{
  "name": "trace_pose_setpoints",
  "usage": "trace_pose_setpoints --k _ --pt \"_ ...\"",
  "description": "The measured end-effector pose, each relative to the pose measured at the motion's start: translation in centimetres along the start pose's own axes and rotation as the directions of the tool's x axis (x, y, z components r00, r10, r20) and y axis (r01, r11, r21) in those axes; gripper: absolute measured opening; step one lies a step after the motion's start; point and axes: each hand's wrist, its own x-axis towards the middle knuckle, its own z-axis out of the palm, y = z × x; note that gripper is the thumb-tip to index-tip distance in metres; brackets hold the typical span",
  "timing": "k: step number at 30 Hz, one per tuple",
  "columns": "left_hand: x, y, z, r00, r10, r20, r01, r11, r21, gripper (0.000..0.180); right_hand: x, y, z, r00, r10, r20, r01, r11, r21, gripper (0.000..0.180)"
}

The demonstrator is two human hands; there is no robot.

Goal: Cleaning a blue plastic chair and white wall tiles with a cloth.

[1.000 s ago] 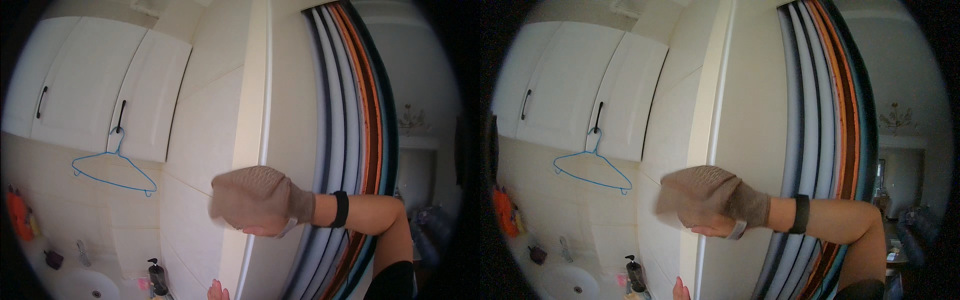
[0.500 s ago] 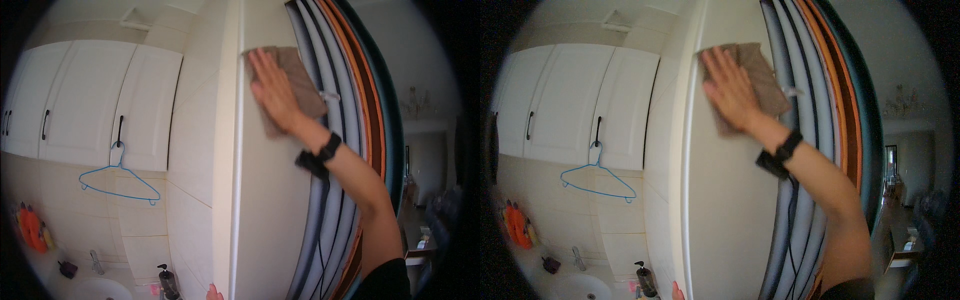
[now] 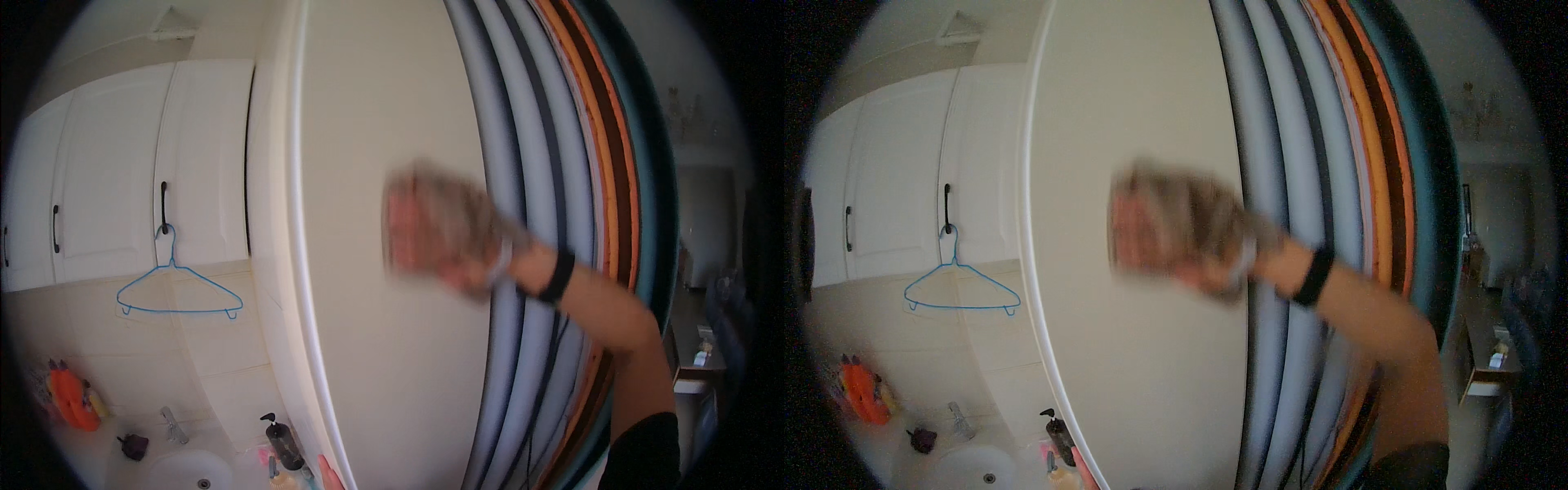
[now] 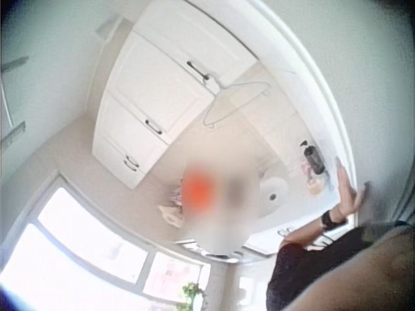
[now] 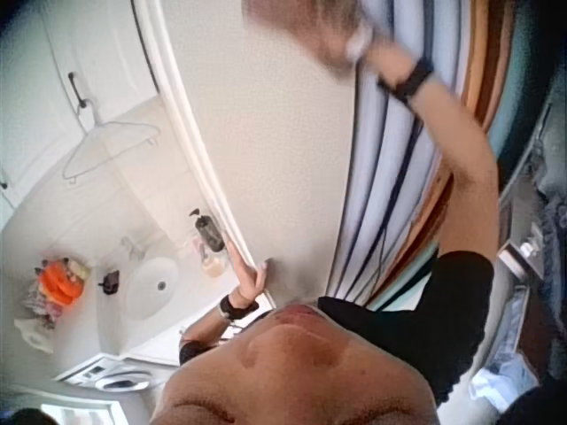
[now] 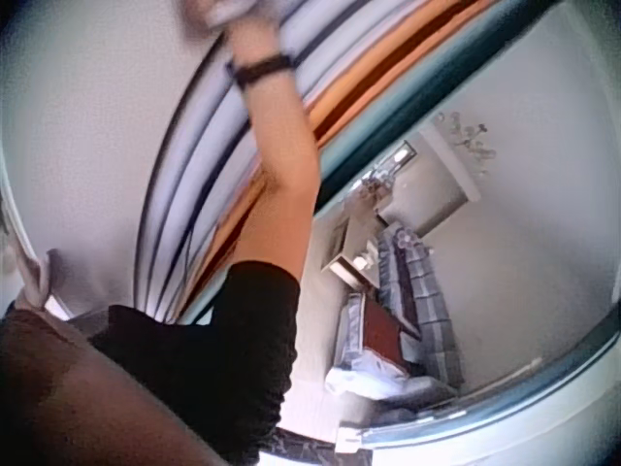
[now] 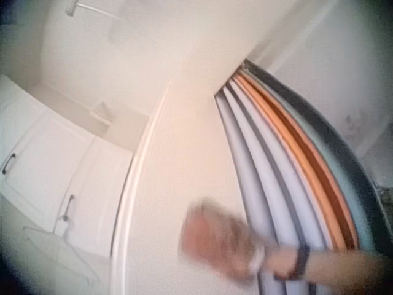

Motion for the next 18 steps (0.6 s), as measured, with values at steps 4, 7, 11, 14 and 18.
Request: trace_pose_setpoints --k 4,7,11,14,18 --pt "0.1 -0.2 0.4 0.996 -0.081 0.032 0.085 0.984 -0.156 0.087 0.7 7.5 -1.2 0.801 0.505 -0.321 -0.526 0.850 0.024 0.060" --pt "2.3 2.0 -0.4 0.999 0.005 0.052 0.000 0.996 -0.089 0.089 0.9 3.6 -1.2 0.568 0.804 -0.177 -0.784 0.593 0.181 0.062" --pt "0.9 -0.4 0.2 1.000 -0.011 0.017 0.013 0.995 -0.097 0.090 -3.8 -2.0 0.0 0.450 0.887 -0.102 -0.789 0.449 0.420 0.067" --pt "1.0 -0.2 0.6 0.997 -0.011 0.073 0.025 0.980 -0.199 0.088 -8.9 -10.3 2.6 0.456 0.888 -0.063 -0.741 0.418 0.526 0.071" --pt "-0.1 -0.7 0.5 0.997 -0.030 0.067 0.050 0.948 -0.313 0.097 -13.6 -26.8 3.6 0.273 0.951 0.146 -0.800 0.140 0.584 0.071"
